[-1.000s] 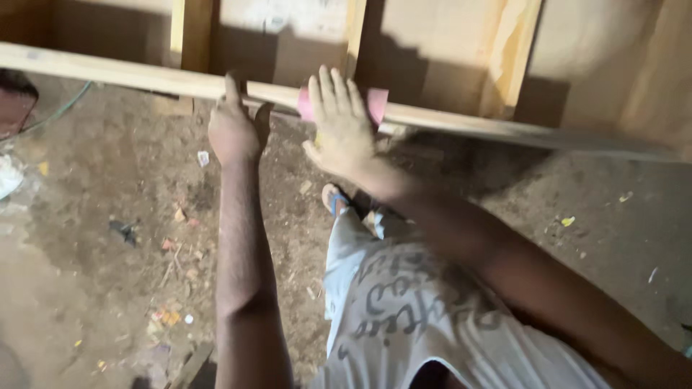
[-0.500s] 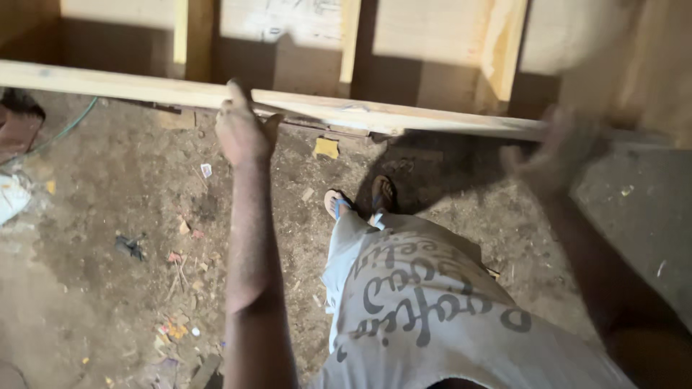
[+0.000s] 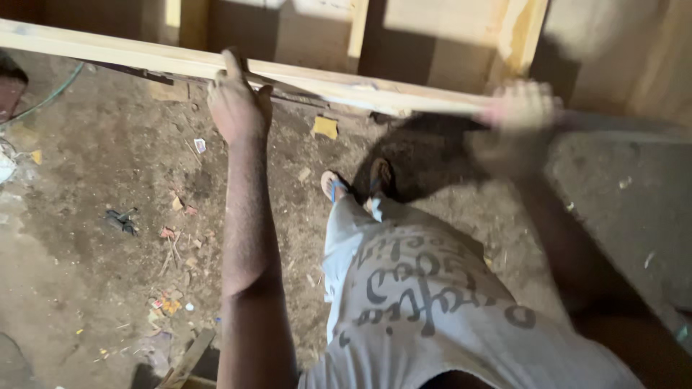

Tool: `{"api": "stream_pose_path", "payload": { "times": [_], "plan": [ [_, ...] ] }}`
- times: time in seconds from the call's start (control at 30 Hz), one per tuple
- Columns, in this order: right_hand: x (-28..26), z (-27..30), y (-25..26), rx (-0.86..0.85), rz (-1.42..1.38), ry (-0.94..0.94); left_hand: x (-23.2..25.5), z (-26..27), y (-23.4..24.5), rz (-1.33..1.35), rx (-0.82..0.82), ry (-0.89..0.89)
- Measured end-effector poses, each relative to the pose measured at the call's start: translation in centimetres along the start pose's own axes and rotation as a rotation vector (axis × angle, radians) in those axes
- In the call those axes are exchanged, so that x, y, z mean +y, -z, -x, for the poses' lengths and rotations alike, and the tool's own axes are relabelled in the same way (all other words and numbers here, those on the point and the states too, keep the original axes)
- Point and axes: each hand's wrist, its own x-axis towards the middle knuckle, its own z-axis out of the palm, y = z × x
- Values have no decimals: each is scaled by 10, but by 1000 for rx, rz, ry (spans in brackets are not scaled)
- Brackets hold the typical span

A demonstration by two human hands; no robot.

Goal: The person sands the edges and surfaces of a wooden furniture frame using a pink sanding block. The person moves around the frame to reach different sections, repeatedly rubbing the sanding block along the wood.

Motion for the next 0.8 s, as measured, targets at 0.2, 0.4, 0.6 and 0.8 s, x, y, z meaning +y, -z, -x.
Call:
{"api": "stream_pose_path", "payload": {
  "times": [0.2,0.4,0.6,0.8],
  "plan": [
    [122,84,41,99,160,-378,19,9,4,-4,37,43],
    [-49,2,-38,210,123,-129,17,8,-5,19,-15,91],
    [-242,-122,-81,-90,207,194,6,25,-4,226,23,3],
    [-241,-133,-82,-117,-55,253,-61,112,-30,505,-83,200]
  ]
}}
